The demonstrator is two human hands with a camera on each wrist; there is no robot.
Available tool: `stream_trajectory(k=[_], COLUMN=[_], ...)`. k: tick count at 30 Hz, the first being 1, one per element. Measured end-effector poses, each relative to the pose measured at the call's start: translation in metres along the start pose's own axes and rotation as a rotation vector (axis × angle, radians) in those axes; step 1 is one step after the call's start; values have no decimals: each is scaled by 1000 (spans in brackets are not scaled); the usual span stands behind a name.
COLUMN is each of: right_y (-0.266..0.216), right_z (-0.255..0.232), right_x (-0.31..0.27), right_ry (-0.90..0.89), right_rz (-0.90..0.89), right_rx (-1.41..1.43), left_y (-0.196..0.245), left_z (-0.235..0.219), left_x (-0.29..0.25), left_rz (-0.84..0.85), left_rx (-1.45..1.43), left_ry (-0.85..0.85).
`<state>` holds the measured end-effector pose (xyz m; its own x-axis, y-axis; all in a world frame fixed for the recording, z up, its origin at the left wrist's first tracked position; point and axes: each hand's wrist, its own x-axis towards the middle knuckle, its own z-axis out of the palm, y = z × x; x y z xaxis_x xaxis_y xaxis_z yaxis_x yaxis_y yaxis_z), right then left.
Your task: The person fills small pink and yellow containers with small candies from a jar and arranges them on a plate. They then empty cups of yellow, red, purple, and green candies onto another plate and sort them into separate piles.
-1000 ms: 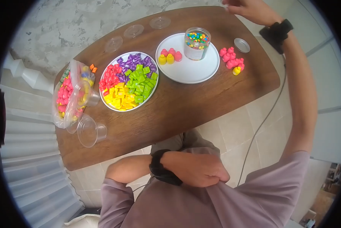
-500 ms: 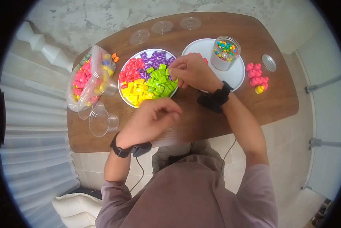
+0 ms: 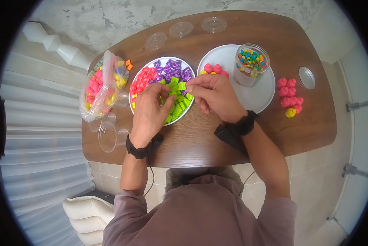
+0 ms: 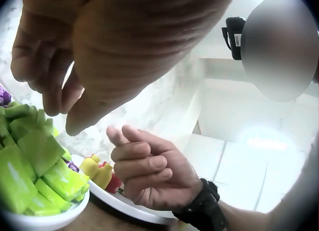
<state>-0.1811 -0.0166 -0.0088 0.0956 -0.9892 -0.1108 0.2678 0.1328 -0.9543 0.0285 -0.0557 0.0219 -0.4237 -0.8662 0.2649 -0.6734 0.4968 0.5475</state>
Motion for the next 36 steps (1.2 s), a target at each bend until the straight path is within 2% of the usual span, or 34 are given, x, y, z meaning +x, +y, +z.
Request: stream_trajectory(k=[3,5,7,9,13,15,17,20,21,23,24,26,31,33,36], right_y=[1,8,17,24,23,20,19,16,15,14,16,19,14,19,21], right_z=[4,13,18,19,16,14,12,11,12,11,11,12,12,12,13], right_x=[-5,-6,-7,-7,-5,-5,-5,-7,-8,-6,-7,-8,-7,-5,-5], right_ry=[-12,-62,-76,-85,-58,-62,-71,-108,-124,-126,-126,-118,-100,-115,-146], right_rz=[18,-62,-56,25,-63,-136,-134,-138,-144,-140,-127,-130,-143,-134,-121], right_rx=[55,100,116,275,218,199,229,281,308,334,363,364,288,298,333], left_y=[5,9,17,24,25,29,29,28,28,29,30,36,35,34,36], left_z=[8,13,15,16,21,22,25,33,36,43,45,46,44,49,53], left_x=[11,21,33,46,61,59,52,43,39,37,35,34,17,12,10], left_rz=[11,-1,40,34,37,-49,-73,-216,-219,-294,-295,-261,-222,-206,-200], left_rx=[-4,-17,-5,-4,-63,-276,-334,-736,-734,-946,-947,-916,-833,-824,-856], left_ry=[-5,-14,-51,-99,-161,-224,-240,-204,-210,-148,-156,-21,62,165,214])
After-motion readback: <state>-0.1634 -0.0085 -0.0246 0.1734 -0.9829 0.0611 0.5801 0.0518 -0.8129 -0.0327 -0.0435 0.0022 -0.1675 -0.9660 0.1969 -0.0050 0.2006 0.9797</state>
